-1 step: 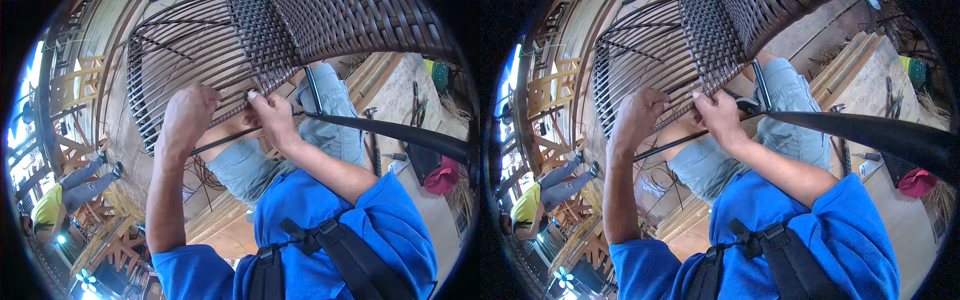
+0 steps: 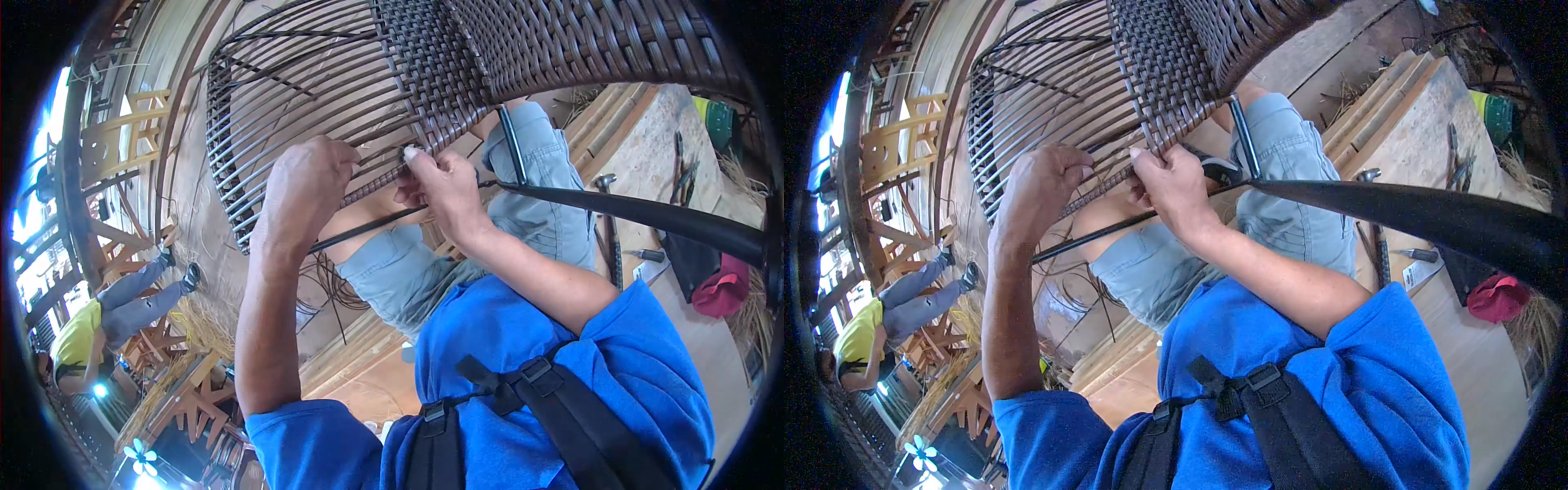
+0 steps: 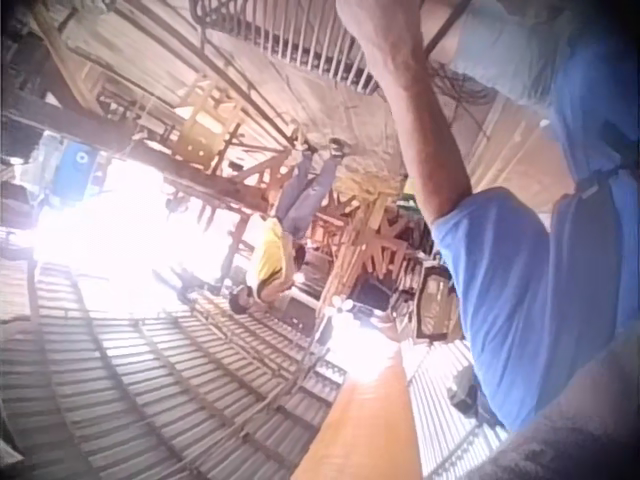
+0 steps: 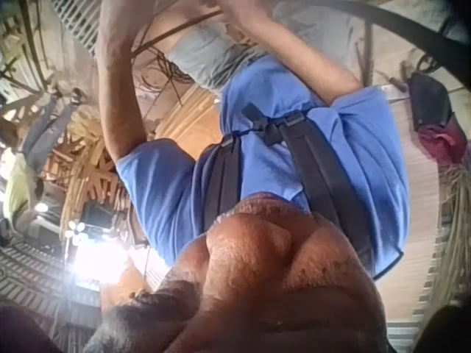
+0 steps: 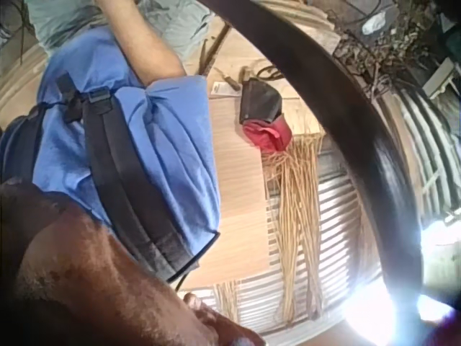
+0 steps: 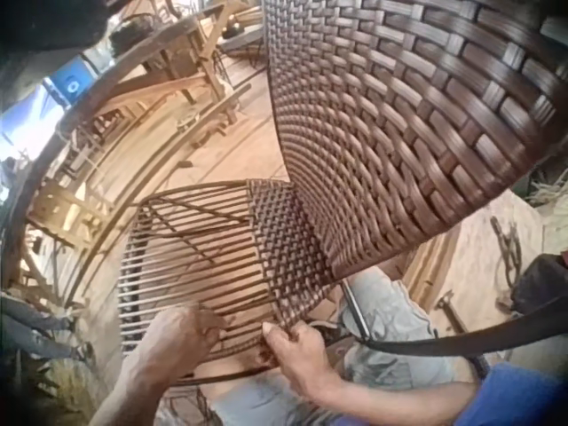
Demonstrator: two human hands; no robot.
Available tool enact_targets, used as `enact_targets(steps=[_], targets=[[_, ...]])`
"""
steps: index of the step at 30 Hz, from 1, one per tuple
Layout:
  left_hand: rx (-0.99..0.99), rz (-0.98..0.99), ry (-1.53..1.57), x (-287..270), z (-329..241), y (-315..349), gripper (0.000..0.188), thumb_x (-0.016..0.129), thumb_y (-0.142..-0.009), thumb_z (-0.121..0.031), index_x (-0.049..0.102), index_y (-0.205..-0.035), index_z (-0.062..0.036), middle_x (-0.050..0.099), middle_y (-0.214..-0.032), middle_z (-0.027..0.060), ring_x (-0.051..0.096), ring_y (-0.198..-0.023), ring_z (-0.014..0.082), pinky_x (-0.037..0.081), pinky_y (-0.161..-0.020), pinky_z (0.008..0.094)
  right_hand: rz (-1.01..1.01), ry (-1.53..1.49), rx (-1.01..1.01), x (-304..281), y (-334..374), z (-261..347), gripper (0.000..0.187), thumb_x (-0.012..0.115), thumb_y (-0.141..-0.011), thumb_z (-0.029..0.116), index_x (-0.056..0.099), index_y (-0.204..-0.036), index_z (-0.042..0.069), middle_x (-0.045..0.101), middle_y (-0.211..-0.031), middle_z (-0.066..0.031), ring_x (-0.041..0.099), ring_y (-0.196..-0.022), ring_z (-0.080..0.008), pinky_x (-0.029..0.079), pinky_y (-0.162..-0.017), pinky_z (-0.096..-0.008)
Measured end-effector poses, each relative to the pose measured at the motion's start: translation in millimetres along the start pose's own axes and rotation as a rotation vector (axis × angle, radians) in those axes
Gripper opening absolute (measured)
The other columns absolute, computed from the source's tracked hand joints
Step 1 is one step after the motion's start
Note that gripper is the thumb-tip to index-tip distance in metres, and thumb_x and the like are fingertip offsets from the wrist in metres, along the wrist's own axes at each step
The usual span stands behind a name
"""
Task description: The recorder is weaving synthetic rattan strips onto the metal frame of a chair.
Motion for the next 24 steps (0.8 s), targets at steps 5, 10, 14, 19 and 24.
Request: enact_targets(steps=[5,10,14,19,24], targets=[[-0.073,0.059,-0.07,4.7,-1.4,-8.4,0.02,0.06,-0.078,-0.016,0.067,-0.09,-0.0019,0.064,-0.086,0.0206,0.061,-0.083,0.0361,0.048,-0.074,0.0406,0.008,0.003,0.051,-1.1,1.0,4.4,0.03,0.054,-0.088,0.025,0.059,-0.076,-0.002,0.06,-0.066,-0.0072,0.06,-0.056,-0.0142,0.047,-0.052,-0.0245],[-0.053,0.229,0.024,14.4,17.7,-21.7,0.027,0.066,-0.073,-0.024,0.066,-0.084,0.0003,0.064,-0.069,0.0145,0.062,-0.065,0.0264,0.048,-0.062,0.0377,0.098,0.011,0.096,3.6,-1.8,5.9,0.022,0.055,-0.086,0.02,0.06,-0.079,0.0,0.061,-0.071,-0.0069,0.061,-0.06,-0.014,0.048,-0.053,-0.0258],[0.039,0.366,0.143,22.6,20.7,-29.4,0.031,0.069,-0.07,-0.026,0.065,-0.081,0.0024,0.062,-0.066,0.0142,0.059,-0.062,0.0232,0.047,-0.061,0.036,0.098,0.012,0.067,6.3,-4.4,7.5,0.018,0.054,-0.083,0.015,0.059,-0.076,0.0,0.06,-0.068,-0.0076,0.058,-0.054,-0.0138,0.047,-0.049,-0.0251],[0.056,0.193,-0.255,15.7,6.1,-14.4,0.024,0.058,-0.077,-0.021,0.067,-0.09,-0.0042,0.064,-0.082,0.0198,0.063,-0.077,0.0348,0.049,-0.07,0.0427,0.072,-0.036,0.009,9.1,-5.2,9.3,0.022,0.055,-0.085,0.016,0.059,-0.074,-0.002,0.06,-0.065,-0.0075,0.057,-0.049,-0.0124,0.045,-0.045,-0.0238],[0.113,0.17,-0.25,29.4,0.1,-1.5,0.03,0.047,-0.081,-0.016,0.063,-0.105,-0.0072,0.064,-0.093,0.0202,0.062,-0.088,0.0343,0.049,-0.078,0.0432,0.028,0.044,-0.077,1.8,-8.6,-0.2,0.023,0.056,-0.087,0.021,0.056,-0.08,-0.001,0.06,-0.065,-0.0069,0.057,-0.05,-0.0123,0.045,-0.045,-0.023]])
Point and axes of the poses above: each hand's wrist, its own y-axis away from the middle knuckle, its own x-axis out of the palm, z = x × y, the point moved 10 cm from there along -y, towards the middle knuckle
